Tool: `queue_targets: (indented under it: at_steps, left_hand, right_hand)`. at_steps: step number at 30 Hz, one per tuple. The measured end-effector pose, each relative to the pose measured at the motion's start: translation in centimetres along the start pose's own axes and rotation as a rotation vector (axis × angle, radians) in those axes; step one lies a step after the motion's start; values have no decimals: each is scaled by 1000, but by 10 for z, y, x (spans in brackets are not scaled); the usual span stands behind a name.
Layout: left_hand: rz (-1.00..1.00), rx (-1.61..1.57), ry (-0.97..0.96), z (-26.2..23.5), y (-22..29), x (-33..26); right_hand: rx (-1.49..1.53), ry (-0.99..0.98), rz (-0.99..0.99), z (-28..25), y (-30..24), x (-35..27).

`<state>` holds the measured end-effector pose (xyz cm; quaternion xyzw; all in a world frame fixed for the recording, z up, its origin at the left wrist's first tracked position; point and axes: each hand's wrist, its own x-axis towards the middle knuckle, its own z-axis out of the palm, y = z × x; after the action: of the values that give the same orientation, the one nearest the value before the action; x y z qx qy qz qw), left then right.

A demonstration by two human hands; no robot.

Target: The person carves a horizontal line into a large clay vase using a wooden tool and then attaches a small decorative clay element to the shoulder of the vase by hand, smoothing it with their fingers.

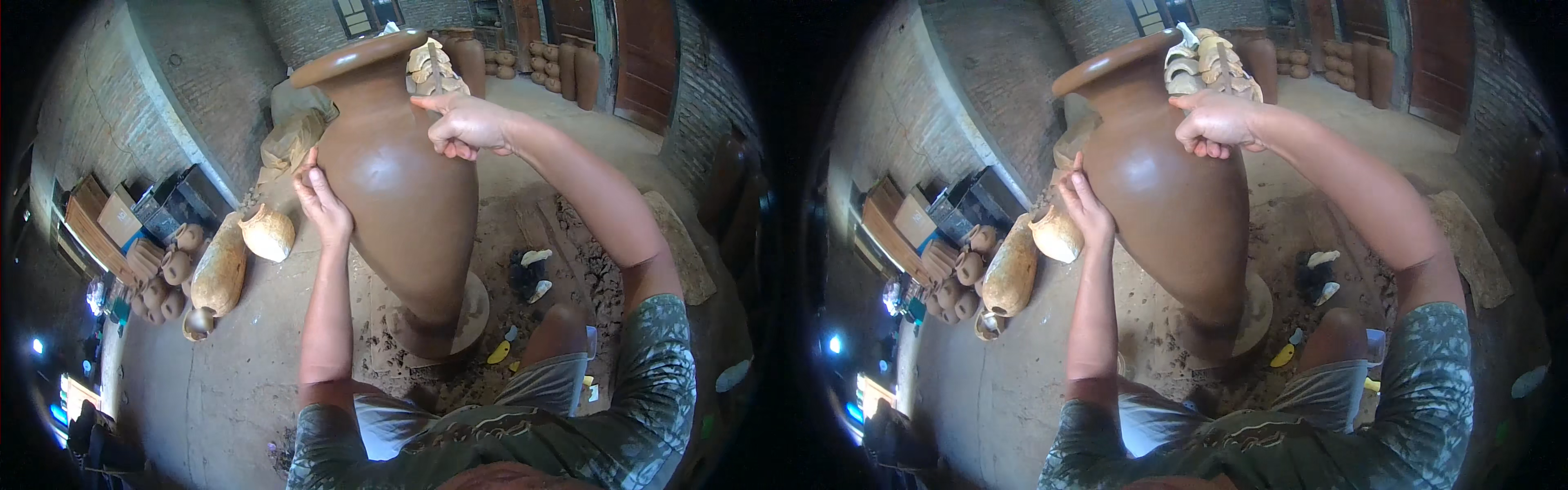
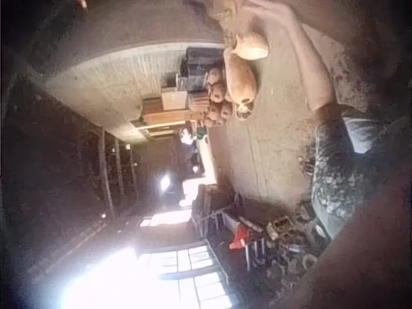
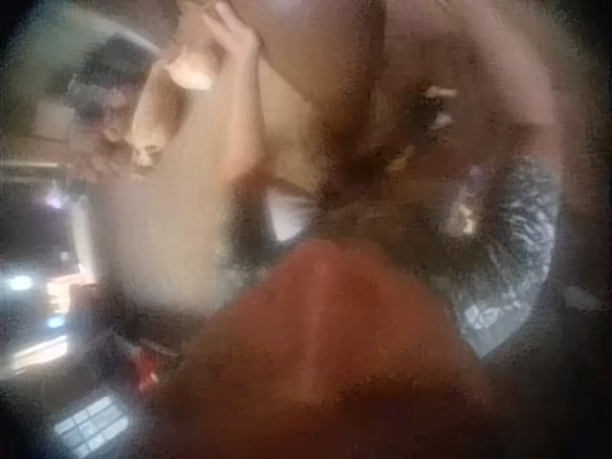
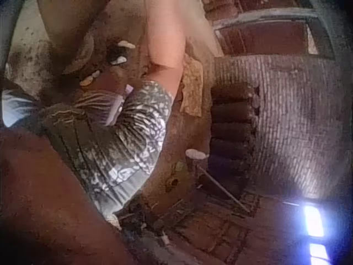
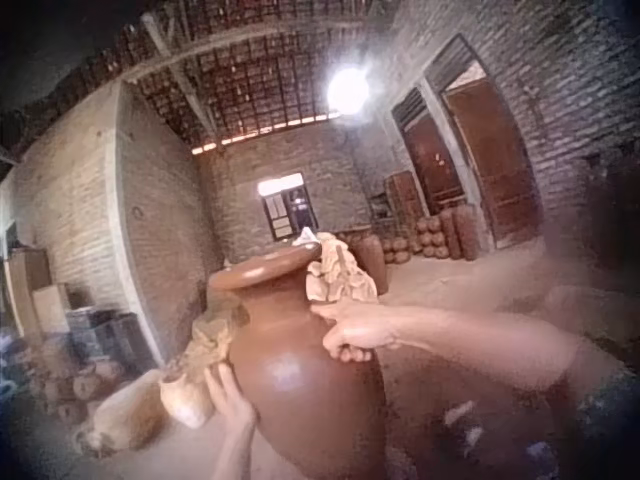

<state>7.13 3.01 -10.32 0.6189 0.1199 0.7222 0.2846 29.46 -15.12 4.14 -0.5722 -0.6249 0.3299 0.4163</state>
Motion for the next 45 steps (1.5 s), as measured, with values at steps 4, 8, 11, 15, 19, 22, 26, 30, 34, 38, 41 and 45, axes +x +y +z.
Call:
queue_targets:
  at_steps: [4,8,11,15,19,22,26,30,34,38,41,45]
  left_hand:
    - [16,167,84,15,23,-14]
    - [33,217,135,28,41,-27]
    - [32,247,165,42,52,-35]
    - [95,386,166,52,59,-48]
    - [110,434,112,69,76,-71]
    - [121,298,38,83,83,-86]
    - [131,212,-136,94,95,-107]
    - [85,-31,-324,90,104,-123]
    - [52,-233,-384,71,115,-116]
    - [300,54,-162,31,91,-52]
    - [241,275,-122,-1,62,13]
    - [167,217,-244,-15,17,41]
  right_hand:
    - [-25,-22,-1,-3,1,0]
    - [-30,-19,13,5,-4,-6]
    - [-34,-7,7,11,-4,-7]
    - [-35,-27,-7,18,-9,-9]
    - [-73,-47,-11,25,-14,-11]
    - [-104,-24,-3,30,-18,-13]
    - [-123,6,-8,30,-17,-7]
    - [-121,34,-10,29,-12,-1]
    - [-167,31,22,22,-10,3]
    - [-232,36,42,23,-18,-6]
    - [-220,41,-1,14,-16,1]
    - [27,193,-18,-14,1,24]
